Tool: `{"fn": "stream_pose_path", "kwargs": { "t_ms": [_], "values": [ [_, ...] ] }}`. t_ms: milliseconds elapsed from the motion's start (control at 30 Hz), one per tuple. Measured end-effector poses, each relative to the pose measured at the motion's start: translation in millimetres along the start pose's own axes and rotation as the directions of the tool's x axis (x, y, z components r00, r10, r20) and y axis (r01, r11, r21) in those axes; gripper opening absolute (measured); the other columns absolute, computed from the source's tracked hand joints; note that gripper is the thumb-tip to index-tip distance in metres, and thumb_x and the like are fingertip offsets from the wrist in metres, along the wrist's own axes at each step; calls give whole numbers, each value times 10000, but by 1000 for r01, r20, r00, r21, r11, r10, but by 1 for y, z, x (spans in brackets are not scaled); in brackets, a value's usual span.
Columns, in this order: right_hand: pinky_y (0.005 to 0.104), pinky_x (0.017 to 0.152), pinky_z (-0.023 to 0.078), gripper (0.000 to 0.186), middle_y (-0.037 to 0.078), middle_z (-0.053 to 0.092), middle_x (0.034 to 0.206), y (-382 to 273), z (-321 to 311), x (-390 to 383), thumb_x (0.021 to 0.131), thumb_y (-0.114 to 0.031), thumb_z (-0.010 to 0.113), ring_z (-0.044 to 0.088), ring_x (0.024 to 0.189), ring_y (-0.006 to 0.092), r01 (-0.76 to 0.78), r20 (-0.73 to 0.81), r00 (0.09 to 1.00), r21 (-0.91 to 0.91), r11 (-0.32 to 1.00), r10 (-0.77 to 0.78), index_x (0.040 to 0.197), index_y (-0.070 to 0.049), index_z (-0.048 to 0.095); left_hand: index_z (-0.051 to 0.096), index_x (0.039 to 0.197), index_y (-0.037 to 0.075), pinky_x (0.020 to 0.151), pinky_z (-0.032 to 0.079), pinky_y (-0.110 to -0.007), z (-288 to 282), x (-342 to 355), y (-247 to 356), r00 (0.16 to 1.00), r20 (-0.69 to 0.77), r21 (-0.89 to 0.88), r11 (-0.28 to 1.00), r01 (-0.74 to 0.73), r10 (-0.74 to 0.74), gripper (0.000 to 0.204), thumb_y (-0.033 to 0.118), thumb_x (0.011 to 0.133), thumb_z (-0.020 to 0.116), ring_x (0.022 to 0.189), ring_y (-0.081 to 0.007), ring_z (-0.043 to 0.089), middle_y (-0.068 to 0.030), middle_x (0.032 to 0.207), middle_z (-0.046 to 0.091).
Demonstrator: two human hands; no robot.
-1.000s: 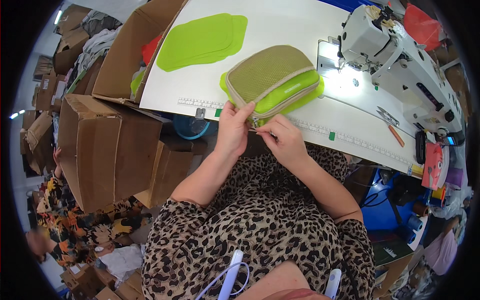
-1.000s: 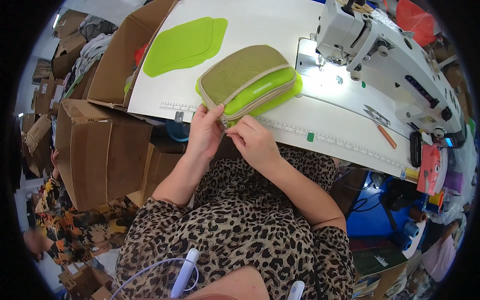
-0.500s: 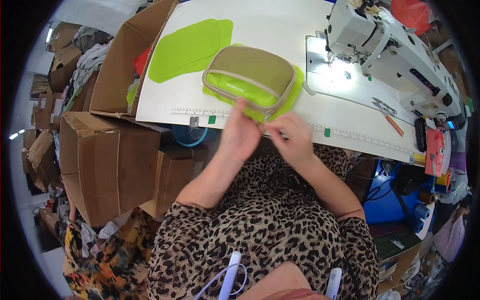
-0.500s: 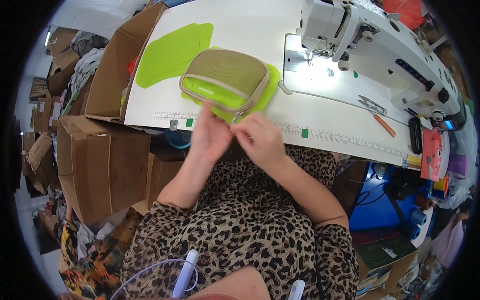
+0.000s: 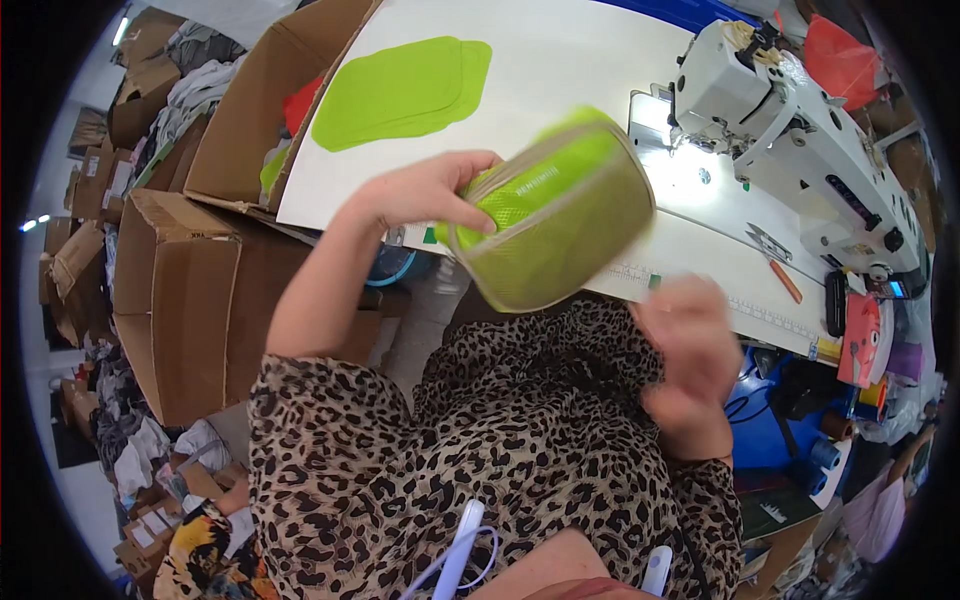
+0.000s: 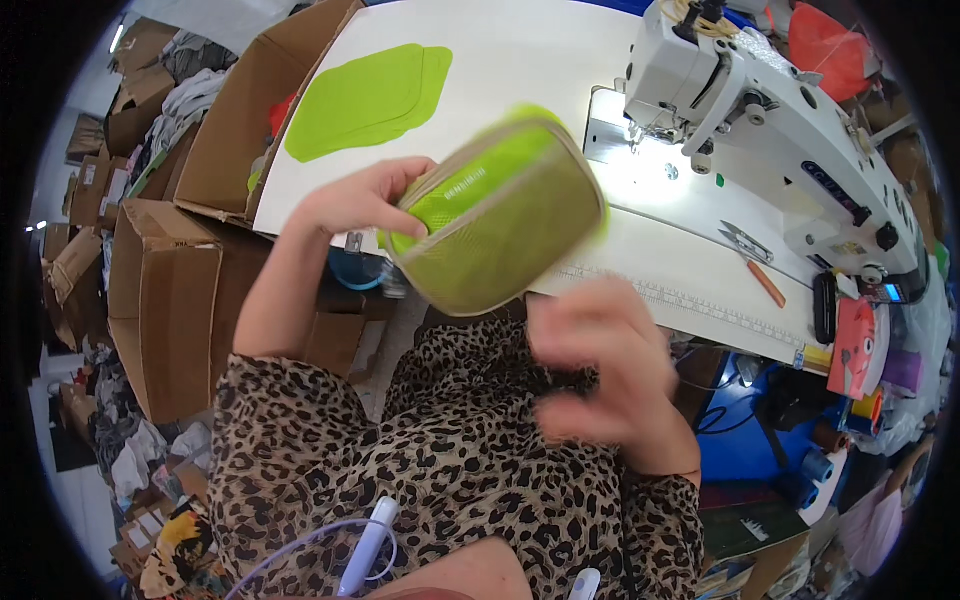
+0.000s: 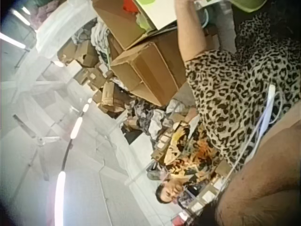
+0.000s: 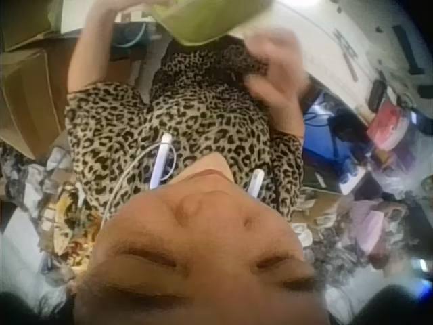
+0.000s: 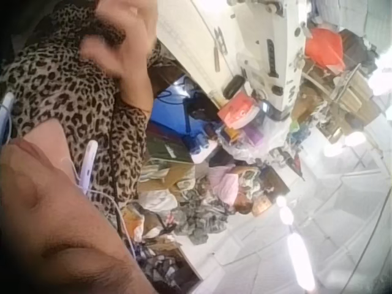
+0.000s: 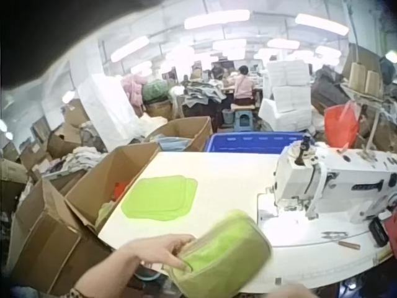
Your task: Sewing a neon green mesh pouch using an industrial sewing machine.
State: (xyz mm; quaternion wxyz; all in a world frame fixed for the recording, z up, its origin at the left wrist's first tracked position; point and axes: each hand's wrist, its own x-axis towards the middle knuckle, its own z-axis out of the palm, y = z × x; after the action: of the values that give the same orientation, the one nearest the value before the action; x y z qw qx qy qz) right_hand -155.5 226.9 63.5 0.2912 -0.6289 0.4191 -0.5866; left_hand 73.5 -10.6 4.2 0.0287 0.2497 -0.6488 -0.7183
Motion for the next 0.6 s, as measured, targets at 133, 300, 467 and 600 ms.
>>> {"fn": "stream_pose_path", "kwargs": {
  "t_ms": [133, 300, 467, 600],
  "values": [
    [363, 766, 521, 195, 121, 697, 1011, -44, -12, 25, 996, -159, 548, 665, 985, 288, 256, 239, 830, 638, 726, -503, 880, -87, 687, 592, 1233, 46, 760, 512, -258, -21, 19, 18, 990, 119, 149, 987, 61, -79, 492, 38, 781, 785, 863, -111, 644, -35, 941, 701],
    [332, 757, 450, 121, 93, 689, 1146, -61, 12, 19, 895, -103, 738, 585, 892, 222, 73, 236, 903, 738, 671, -358, 1012, -84, 717, 647, 1207, 62, 805, 518, -259, -29, 47, 15, 995, 93, 391, 918, -67, 33, 451, 32, 780, 789, 902, -101, 635, -27, 1021, 689],
    [347, 772, 461, 104, 78, 688, 1145, -62, 6, 13, 897, -76, 719, 582, 918, 223, 96, 215, 901, 748, 657, -377, 1000, -91, 717, 634, 1228, 56, 852, 522, -259, -20, 65, 22, 996, 44, 86, 993, -80, 76, 461, 23, 791, 776, 934, -112, 644, -38, 1040, 693],
    [348, 791, 461, 116, 45, 687, 1153, -67, -5, 17, 897, -93, 725, 582, 943, 218, 155, 229, 882, 684, 712, -412, 1008, -114, 701, 621, 1242, 51, 873, 524, -263, -12, 73, 8, 994, -51, 29, 995, -93, 95, 470, 5, 797, 766, 949, -116, 648, -57, 1063, 695]
  ]
}}
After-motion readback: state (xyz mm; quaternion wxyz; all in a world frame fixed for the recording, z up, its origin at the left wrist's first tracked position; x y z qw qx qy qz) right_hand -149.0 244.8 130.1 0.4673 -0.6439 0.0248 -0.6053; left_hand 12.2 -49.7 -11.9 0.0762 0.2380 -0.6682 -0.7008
